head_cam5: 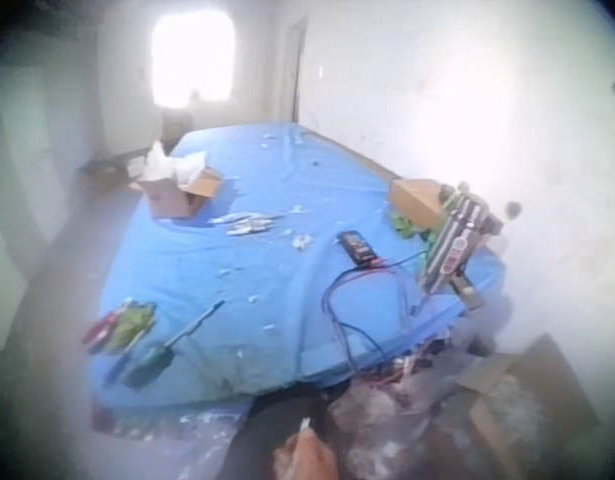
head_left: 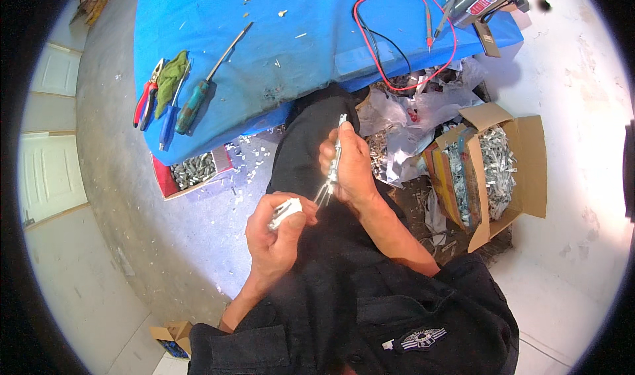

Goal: The person uses a screwdriver to pry open and disassemble small metal components, then uses pliers to manipulate internal parts and wires, and finally reassembles a small metal cylinder by hand.

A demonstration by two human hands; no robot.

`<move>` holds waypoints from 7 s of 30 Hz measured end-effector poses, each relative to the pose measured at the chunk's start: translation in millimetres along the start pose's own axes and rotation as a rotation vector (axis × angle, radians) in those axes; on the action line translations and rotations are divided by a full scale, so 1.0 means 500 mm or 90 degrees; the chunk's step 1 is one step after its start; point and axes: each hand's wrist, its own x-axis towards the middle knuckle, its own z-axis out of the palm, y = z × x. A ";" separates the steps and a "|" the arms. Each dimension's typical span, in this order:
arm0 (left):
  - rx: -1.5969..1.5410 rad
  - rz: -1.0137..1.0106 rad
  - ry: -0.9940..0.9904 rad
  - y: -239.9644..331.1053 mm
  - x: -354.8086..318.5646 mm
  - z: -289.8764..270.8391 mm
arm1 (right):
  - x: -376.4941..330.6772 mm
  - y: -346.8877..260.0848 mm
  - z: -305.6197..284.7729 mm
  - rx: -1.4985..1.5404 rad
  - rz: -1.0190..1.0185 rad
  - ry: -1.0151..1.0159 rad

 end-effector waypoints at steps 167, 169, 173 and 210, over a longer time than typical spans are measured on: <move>0.432 -0.072 0.051 -0.079 -0.053 -0.142 | -0.073 0.039 0.060 -0.668 -0.245 -0.399; 0.370 -0.143 0.030 -0.072 -0.062 -0.138 | -0.060 0.048 0.049 -0.717 -0.355 -0.416; 0.157 -0.293 -0.027 -0.072 -0.077 -0.148 | -0.048 0.023 0.048 -0.777 -0.463 -0.462; -0.429 -0.418 -0.082 -0.009 -0.104 -0.155 | -0.034 -0.035 0.093 -0.748 -0.335 -0.624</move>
